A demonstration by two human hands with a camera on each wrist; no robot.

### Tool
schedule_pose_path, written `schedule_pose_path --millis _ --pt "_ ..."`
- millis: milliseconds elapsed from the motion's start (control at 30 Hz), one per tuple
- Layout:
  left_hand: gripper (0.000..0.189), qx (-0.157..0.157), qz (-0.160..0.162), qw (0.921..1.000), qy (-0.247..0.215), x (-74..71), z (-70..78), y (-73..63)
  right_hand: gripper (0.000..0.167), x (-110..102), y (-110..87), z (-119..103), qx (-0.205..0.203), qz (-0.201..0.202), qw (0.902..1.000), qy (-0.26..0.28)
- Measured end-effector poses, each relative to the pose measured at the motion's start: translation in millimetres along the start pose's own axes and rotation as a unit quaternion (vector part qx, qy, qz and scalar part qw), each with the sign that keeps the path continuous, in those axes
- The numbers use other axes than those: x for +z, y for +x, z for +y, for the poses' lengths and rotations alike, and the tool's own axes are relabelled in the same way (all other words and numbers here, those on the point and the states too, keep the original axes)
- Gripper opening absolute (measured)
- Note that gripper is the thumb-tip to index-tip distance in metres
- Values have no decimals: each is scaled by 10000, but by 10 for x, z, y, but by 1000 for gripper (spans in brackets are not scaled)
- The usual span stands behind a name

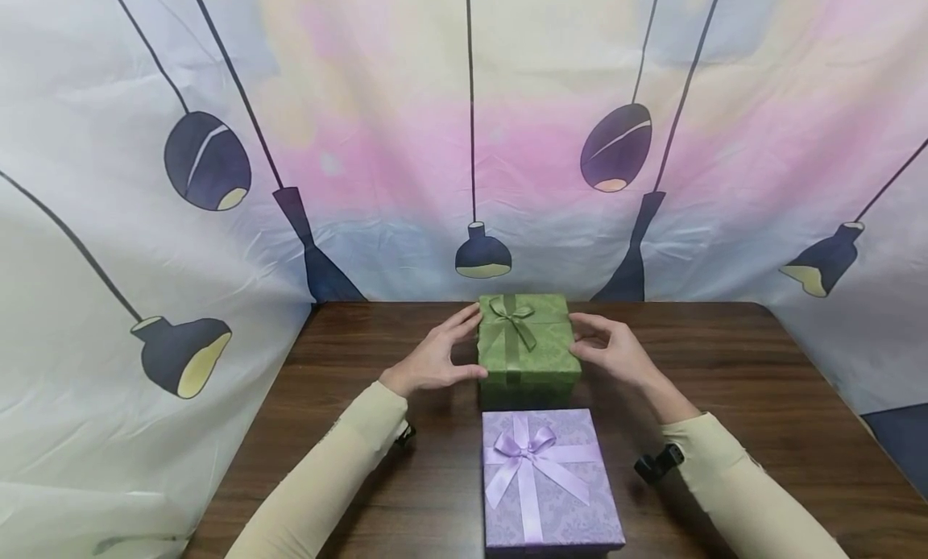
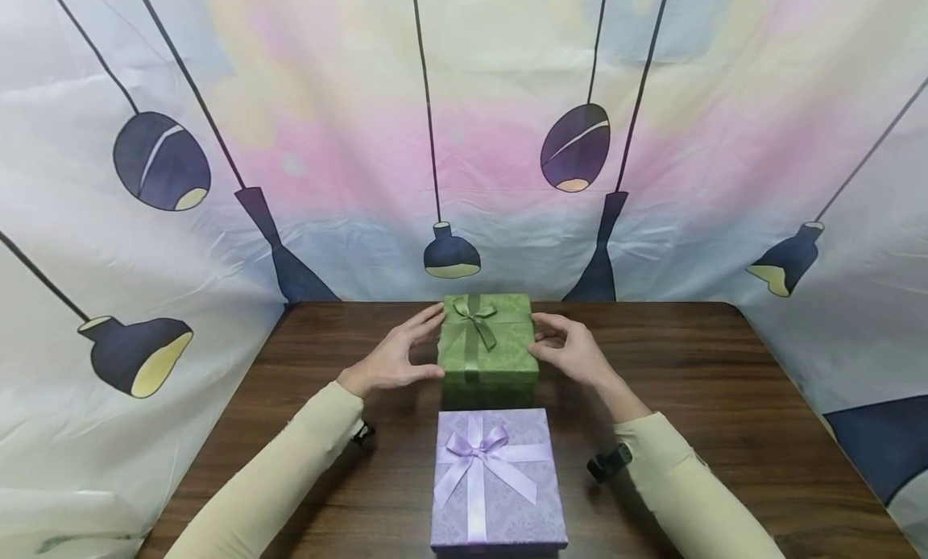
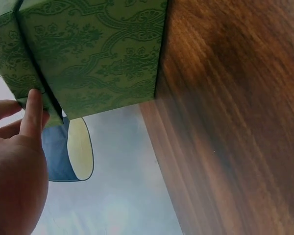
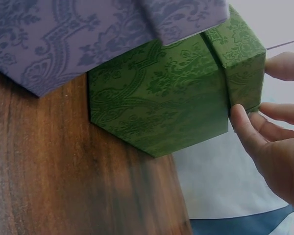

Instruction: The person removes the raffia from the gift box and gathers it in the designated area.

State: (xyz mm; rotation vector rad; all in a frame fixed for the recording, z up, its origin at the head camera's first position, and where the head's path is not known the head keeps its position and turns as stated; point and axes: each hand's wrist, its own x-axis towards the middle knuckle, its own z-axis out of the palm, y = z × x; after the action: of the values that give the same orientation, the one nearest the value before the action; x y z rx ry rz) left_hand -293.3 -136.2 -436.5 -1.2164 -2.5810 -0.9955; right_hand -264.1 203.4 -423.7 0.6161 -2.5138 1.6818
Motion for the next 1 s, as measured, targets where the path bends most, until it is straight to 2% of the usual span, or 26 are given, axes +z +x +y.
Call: schedule_pose_path --millis 400,700,1000 --pt "106 28 216 9998 47 -81 87 10 55 -27 23 -68 -74 -3 9995 291" --pt "111 55 286 9996 -62 -117 101 19 55 -57 25 -137 -131 84 9995 277" --pt "105 237 414 9988 -66 -129 111 28 59 -52 35 -169 -147 144 9988 445"
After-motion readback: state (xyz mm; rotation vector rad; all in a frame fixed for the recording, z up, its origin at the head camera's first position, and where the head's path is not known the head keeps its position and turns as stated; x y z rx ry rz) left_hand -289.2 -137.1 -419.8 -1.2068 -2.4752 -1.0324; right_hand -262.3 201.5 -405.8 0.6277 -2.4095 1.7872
